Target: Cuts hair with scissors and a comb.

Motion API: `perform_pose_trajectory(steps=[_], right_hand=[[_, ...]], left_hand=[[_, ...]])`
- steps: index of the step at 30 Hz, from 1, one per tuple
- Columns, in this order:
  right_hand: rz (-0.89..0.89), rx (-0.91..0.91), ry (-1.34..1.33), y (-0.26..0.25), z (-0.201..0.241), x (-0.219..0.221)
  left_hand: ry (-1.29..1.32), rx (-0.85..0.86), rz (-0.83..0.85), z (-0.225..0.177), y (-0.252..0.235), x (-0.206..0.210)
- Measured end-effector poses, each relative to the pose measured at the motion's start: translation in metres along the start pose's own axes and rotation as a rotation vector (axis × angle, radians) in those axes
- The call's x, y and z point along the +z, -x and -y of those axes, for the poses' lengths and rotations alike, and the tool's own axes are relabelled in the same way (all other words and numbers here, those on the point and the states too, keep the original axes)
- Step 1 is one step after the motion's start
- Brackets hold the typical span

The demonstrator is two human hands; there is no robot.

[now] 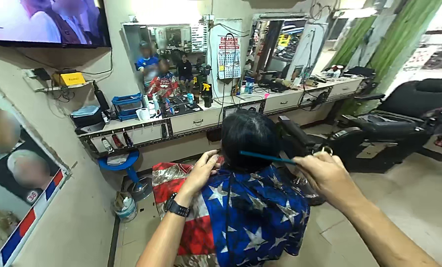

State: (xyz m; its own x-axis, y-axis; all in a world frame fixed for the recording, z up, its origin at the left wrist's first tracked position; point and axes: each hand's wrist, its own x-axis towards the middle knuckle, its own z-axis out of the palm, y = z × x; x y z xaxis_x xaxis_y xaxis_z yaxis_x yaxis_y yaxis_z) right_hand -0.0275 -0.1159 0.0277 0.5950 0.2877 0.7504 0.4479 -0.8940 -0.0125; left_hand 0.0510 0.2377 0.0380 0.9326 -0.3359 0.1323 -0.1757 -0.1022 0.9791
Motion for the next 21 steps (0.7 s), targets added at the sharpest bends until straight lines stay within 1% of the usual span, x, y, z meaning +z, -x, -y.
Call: perform_pose_trajectory(steps=[2, 4, 6, 8, 11, 14, 18, 21], right_hand=[[0.112, 0.003, 0.034, 0.034, 0.025, 0.009], [0.153, 0.032, 0.014, 0.056, 0.051, 0.012], [0.101, 0.131, -0.065, 0.053, 0.076, 0.001], [-0.029, 0.243, -0.087, 0.029, 0.09, -0.018], [-0.201, 0.421, -0.03, -0.011, 0.09, -0.033], [-0.317, 0.624, -0.084, -0.033, 0.083, -0.025], [-0.373, 0.773, -0.22, -0.024, 0.082, -0.012], [-0.425, 0.878, -0.27, -0.013, 0.087, 0.008]], left_hand=[[-0.087, -0.002, 0.071, 0.008, 0.003, -0.037], [-0.154, 0.038, 0.123, 0.018, -0.001, -0.076], [-0.204, 0.076, 0.15, 0.02, -0.011, -0.106], [-0.233, 0.122, 0.17, 0.012, -0.025, -0.12], [-0.276, 0.257, 0.205, -0.012, -0.048, -0.117], [-0.349, 0.478, 0.297, -0.041, -0.077, -0.103], [-0.662, 0.82, 0.448, -0.09, -0.104, -0.073], [-0.895, 0.972, 0.538, -0.116, -0.12, -0.05]])
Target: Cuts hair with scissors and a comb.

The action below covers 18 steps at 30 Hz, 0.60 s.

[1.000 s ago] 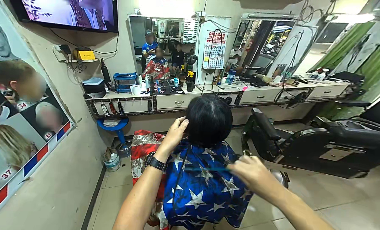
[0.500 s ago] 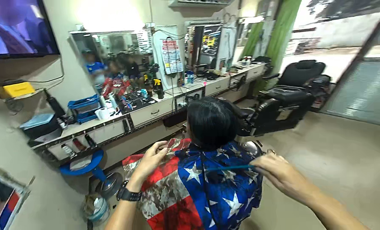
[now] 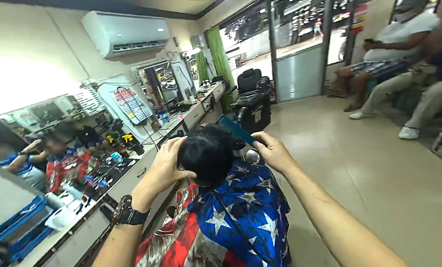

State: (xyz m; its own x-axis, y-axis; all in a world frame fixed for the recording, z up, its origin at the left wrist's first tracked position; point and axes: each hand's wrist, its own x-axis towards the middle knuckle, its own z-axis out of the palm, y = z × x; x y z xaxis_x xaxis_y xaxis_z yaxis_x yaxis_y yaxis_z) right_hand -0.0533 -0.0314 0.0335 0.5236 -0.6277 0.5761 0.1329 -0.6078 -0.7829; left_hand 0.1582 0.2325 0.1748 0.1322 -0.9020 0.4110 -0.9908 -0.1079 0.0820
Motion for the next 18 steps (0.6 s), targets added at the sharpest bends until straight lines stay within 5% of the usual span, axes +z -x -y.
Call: perform_pose_trajectory(steps=[11, 18], right_hand=[[-0.059, 0.06, -0.035, 0.035, -0.019, 0.058], [0.071, 0.109, -0.168, 0.106, -0.006, 0.074]], left_hand=[[-0.365, 0.326, 0.281, -0.002, -0.095, 0.018], [-0.471, 0.746, 0.414, -0.022, -0.113, 0.047]])
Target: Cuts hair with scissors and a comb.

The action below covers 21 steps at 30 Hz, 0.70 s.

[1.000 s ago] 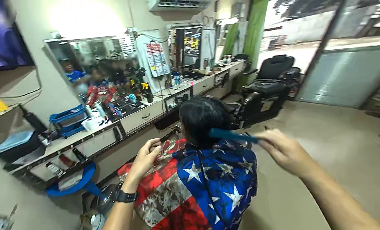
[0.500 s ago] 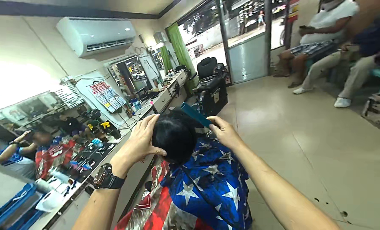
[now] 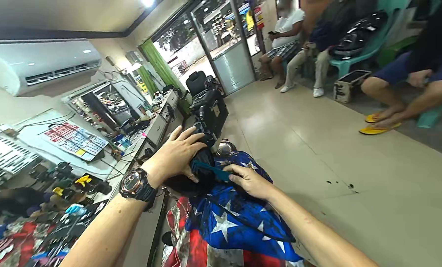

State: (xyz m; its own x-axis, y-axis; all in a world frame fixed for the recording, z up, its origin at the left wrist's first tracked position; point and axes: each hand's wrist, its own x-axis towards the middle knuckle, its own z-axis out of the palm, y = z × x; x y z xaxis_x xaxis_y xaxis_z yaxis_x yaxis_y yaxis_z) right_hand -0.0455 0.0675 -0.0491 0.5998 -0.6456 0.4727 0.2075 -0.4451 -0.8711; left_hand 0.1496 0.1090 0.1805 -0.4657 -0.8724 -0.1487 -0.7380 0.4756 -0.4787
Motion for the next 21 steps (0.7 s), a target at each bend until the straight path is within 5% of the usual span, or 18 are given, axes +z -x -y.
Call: perform_pose_trajectory(steps=[4, 7, 11, 14, 21], right_hand=[[-0.065, -0.026, -0.042, 0.034, 0.01, 0.014], [-0.298, -0.019, -0.201, 0.052, 0.022, 0.02], [-0.617, 0.243, -0.201, 0.028, 0.037, 0.03], [-0.636, 0.345, -0.148, -0.003, 0.041, 0.044], [-0.573, 0.251, 0.126, -0.023, 0.051, 0.076]], left_hand=[[-0.039, 0.302, -0.077, -0.005, -0.01, 0.016], [-0.086, 0.464, -0.175, -0.007, -0.008, 0.029], [-0.159, 0.533, -0.246, -0.007, 0.001, 0.031], [-0.188, 0.567, -0.28, -0.004, 0.001, 0.037], [-0.18, 0.652, -0.407, -0.006, 0.001, 0.035]])
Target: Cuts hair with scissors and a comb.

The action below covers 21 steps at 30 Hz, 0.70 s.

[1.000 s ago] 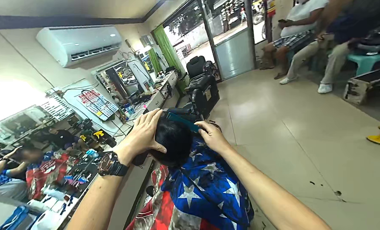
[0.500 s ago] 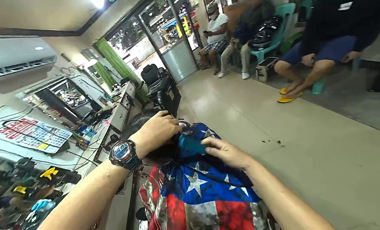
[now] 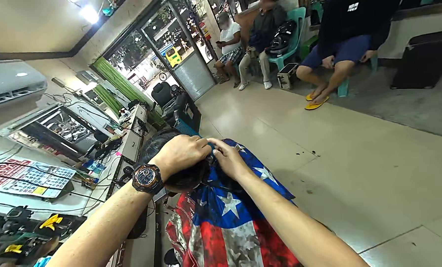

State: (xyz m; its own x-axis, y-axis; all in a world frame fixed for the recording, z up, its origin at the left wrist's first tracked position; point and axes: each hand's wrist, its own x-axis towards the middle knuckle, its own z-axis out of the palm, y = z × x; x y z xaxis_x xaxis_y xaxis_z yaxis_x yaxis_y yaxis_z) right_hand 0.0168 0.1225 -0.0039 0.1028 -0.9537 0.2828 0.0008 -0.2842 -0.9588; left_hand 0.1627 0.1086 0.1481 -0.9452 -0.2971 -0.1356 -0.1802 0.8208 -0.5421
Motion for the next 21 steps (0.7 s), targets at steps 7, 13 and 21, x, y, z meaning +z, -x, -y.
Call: perform_pose_trajectory(steps=[7, 13, 21], right_hand=[[0.158, -0.031, -0.185, 0.041, 0.002, 0.002], [0.487, 0.242, -0.744, 0.041, 0.008, -0.006], [0.556, 0.284, -0.926, 0.037, -0.006, -0.014]], left_hand=[[0.045, -0.006, 0.071, 0.003, -0.023, -0.006], [0.162, -0.33, 0.159, 0.01, -0.038, -0.023], [0.839, -0.599, 0.236, 0.057, 0.067, -0.094]])
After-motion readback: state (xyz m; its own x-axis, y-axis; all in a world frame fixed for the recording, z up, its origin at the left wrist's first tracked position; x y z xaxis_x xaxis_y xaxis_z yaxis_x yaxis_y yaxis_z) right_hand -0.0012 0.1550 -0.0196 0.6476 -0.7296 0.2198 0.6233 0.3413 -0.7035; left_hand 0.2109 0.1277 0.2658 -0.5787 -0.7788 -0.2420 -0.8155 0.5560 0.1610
